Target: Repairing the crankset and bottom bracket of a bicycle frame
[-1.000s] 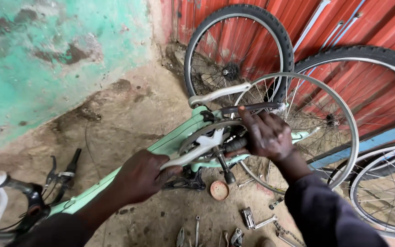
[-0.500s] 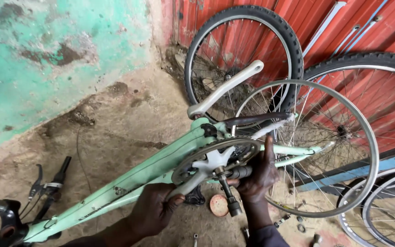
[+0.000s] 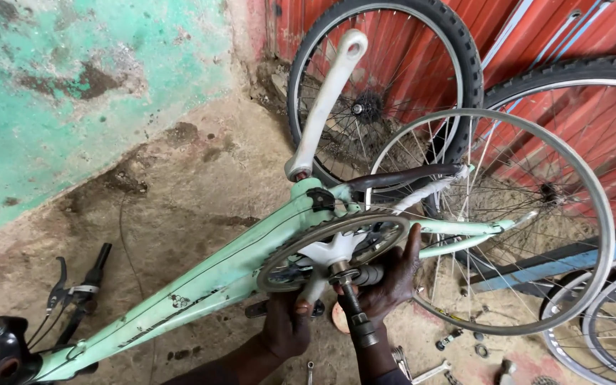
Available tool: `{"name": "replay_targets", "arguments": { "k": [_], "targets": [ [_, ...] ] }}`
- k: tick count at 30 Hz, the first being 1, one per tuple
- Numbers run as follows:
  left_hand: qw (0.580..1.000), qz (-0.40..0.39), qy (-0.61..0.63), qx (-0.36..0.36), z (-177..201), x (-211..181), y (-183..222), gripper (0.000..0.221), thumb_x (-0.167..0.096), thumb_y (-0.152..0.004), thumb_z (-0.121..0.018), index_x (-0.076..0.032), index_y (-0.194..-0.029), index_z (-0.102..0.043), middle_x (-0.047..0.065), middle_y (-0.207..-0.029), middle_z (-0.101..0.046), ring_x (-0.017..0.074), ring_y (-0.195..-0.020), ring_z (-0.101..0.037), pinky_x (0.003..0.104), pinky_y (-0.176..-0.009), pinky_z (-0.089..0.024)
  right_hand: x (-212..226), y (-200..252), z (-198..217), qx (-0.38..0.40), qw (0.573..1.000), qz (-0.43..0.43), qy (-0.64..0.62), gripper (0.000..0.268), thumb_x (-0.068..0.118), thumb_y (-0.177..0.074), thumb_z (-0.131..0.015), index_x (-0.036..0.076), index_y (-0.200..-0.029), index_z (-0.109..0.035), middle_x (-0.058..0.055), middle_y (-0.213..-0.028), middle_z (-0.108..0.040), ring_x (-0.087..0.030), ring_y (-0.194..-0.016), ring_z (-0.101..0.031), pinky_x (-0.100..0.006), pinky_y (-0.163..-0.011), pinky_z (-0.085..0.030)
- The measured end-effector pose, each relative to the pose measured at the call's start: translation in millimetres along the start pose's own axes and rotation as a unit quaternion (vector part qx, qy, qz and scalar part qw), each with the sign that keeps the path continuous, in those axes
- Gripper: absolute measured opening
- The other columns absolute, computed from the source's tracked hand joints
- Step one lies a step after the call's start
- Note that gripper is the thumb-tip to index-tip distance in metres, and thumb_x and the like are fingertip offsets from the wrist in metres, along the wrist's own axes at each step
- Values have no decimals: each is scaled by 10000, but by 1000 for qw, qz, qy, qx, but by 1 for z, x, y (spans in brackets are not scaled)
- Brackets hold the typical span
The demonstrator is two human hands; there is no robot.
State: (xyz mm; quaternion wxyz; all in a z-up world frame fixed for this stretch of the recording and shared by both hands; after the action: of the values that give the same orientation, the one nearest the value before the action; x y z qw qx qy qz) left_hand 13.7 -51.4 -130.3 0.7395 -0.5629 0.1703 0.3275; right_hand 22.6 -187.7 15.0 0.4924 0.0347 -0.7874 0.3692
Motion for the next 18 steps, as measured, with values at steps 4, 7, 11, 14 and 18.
{"name": "replay_targets", "arguments": {
  "k": [4, 7, 11, 14, 18],
  "targets": [
    [999, 31, -13, -35, -32, 11, 3, 549, -343, -1054, -381, 88, -1351, -546, 323, -1324, -576, 454, -1191, -599, 515, -1063, -443, 22, -23, -15, -86, 951, -295, -41, 520, 547, -913, -577, 168, -1266, -524, -29, -748, -560, -122, -595, -510, -268, -515, -398],
    [997, 57, -30, -34, -46, 16, 19, 645, -453, -1080, -293, 31, -1412, -563, 312, -1398, -566, 493, -1283, -561, 536, -1111, -415, 17, 4, -9, -94, 918, -383, -36, 586, 529, -780, -671, 200, -1248, -544, -71, -915, -672, -152, -670, -602, -278, -559, -469],
    [994, 85, -69, 15, -31, 32, 18, 557, -330, -1040, -384, 25, -1447, -521, 318, -1484, -489, 498, -1344, -477, 525, -1160, -319, 32, 20, 3, 23, 962, -108, 248, 1166, 938, -564, -390, 300, -1541, -412, -91, -945, -799, -318, -875, -788, -472, -598, -578],
    [968, 231, 23, 92, 12, -40, -33, 523, -493, -981, -389, -130, -741, -679, 51, -661, -696, 257, -625, -711, 447, -656, -520, 15, 25, 13, 131, 983, -83, -101, 1186, 650, -731, -763, 53, -1585, -195, -150, -1072, -712, -88, -680, -657, -218, -549, -504],
    [928, 352, -61, 110, 36, -49, -31, 501, -535, -1014, -439, -110, -1218, -608, 144, -1152, -608, 341, -1060, -641, 459, -899, -486, 52, 23, 19, 158, 986, -51, -32, 849, 323, -856, -650, 71, -1556, -240, -175, -1317, -676, -243, -1153, -694, -344, -892, -574]
  ]
}}
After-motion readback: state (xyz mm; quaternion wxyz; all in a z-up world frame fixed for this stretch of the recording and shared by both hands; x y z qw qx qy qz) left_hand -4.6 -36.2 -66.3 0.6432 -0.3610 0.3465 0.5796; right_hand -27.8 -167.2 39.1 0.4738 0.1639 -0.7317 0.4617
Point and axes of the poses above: each hand's wrist, its own y-axis away from the middle knuckle, its own z-axis out of the back of the hand, x = y × z, the point moved 1 cm from there along -y, towards the middle knuckle
